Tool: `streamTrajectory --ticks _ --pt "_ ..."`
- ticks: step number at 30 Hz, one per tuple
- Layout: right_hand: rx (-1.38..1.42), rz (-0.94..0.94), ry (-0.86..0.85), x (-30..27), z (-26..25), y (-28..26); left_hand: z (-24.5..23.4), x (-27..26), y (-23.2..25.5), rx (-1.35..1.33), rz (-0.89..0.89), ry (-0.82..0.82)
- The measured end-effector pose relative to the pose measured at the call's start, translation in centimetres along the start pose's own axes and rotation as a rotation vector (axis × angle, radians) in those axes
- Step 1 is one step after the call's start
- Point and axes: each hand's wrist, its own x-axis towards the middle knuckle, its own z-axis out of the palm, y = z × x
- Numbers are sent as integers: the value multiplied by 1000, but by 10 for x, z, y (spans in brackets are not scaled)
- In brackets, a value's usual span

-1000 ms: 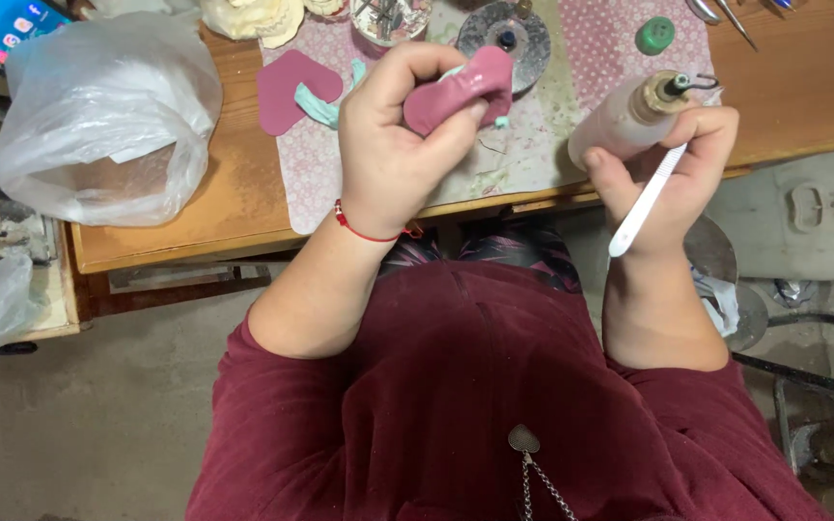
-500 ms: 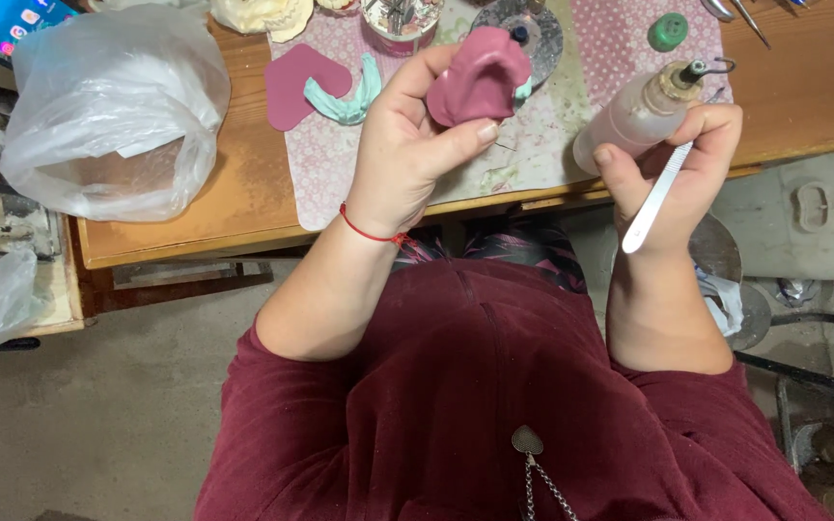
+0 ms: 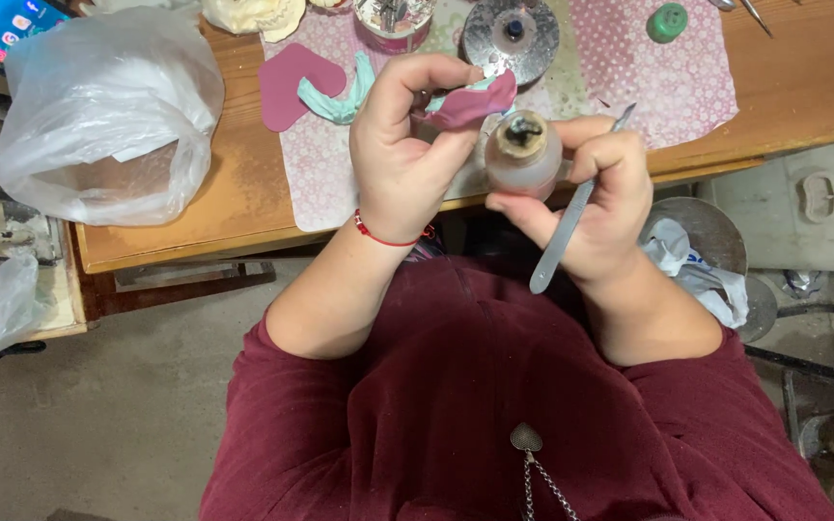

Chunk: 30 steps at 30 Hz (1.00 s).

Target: Shaping a dental wax baseplate using a carving tool and fitting it to a dental model.

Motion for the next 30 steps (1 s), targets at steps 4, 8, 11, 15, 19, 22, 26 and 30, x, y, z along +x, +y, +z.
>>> streamTrajectory --ticks 4,8,11,15,19,22,26,30 --pt "-73 -13 54 -3 -3 7 0 -1 1 -150 -40 -1" --pt "-22 -15 55 -3 1 1 5 -4 -6 -233 -43 5" --pt "-124 -52 29 -2 2 -5 3 -4 0 -166 -48 -11" --pt "-125 -25 41 -5 -4 4 4 -5 -3 -209 -52 -3" --pt "-149 -12 92 -10 -16 18 6 -4 -8 -292 -26 -12" --pt "-134 18 160 -11 -34 30 9 0 -6 -309 29 -36" --pt "-194 -5 416 2 -79 66 10 0 -2 -244 -75 -36" --pt "-348 133 546 -6 -144 120 7 3 -14 -118 -55 -45"
